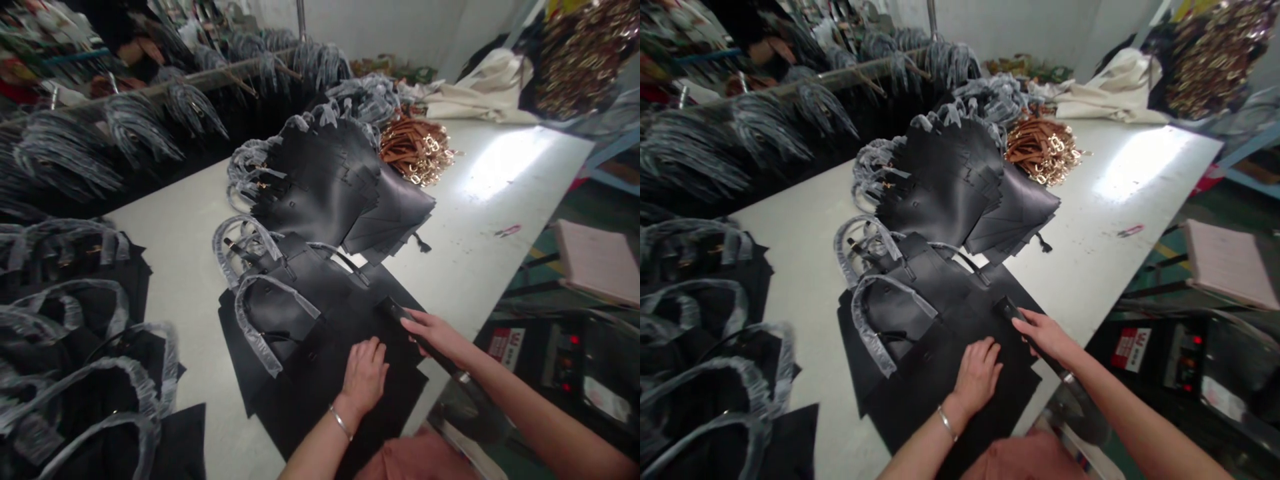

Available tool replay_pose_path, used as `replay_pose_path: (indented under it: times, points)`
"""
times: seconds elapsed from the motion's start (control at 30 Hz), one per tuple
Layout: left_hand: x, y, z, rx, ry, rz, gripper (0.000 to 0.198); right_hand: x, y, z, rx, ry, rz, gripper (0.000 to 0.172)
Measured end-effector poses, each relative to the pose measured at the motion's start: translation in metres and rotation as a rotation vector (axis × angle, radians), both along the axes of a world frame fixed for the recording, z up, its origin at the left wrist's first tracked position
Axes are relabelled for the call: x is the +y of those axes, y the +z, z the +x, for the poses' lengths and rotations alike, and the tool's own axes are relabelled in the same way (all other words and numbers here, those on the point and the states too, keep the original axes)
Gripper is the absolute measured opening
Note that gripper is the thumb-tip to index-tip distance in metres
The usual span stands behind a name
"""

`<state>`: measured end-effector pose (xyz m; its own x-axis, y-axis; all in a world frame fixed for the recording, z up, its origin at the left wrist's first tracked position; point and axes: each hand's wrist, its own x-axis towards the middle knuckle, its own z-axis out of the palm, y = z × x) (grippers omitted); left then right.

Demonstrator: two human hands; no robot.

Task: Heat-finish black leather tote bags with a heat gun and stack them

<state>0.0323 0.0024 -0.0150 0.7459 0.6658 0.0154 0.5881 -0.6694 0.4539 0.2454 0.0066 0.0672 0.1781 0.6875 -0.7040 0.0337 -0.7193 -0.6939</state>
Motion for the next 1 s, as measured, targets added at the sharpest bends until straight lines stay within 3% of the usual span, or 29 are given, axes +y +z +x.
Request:
replay_pose_path:
  times: [0.13,0.3,0.57,1.0]
  points:
    - [0.043,0.006,-0.002,0.056,0.119,0.057,0.046,0.017,-0.003,-0.001,0.010,0.028,-0.046,0.055]
    - [0.067,0.013,0.007,0.126,0.097,0.077,0.044,0.030,-0.004,0.001,-0.009,0.045,-0.016,0.054]
    - [0.117,0.029,0.032,0.296,0.043,-0.071,0.038,0.020,0.001,0.010,-0.054,0.126,-0.054,0.056]
    - [0.111,0.026,0.015,0.242,0.032,-0.049,0.021,0.021,-0.004,0.005,-0.126,0.159,-0.030,0.061]
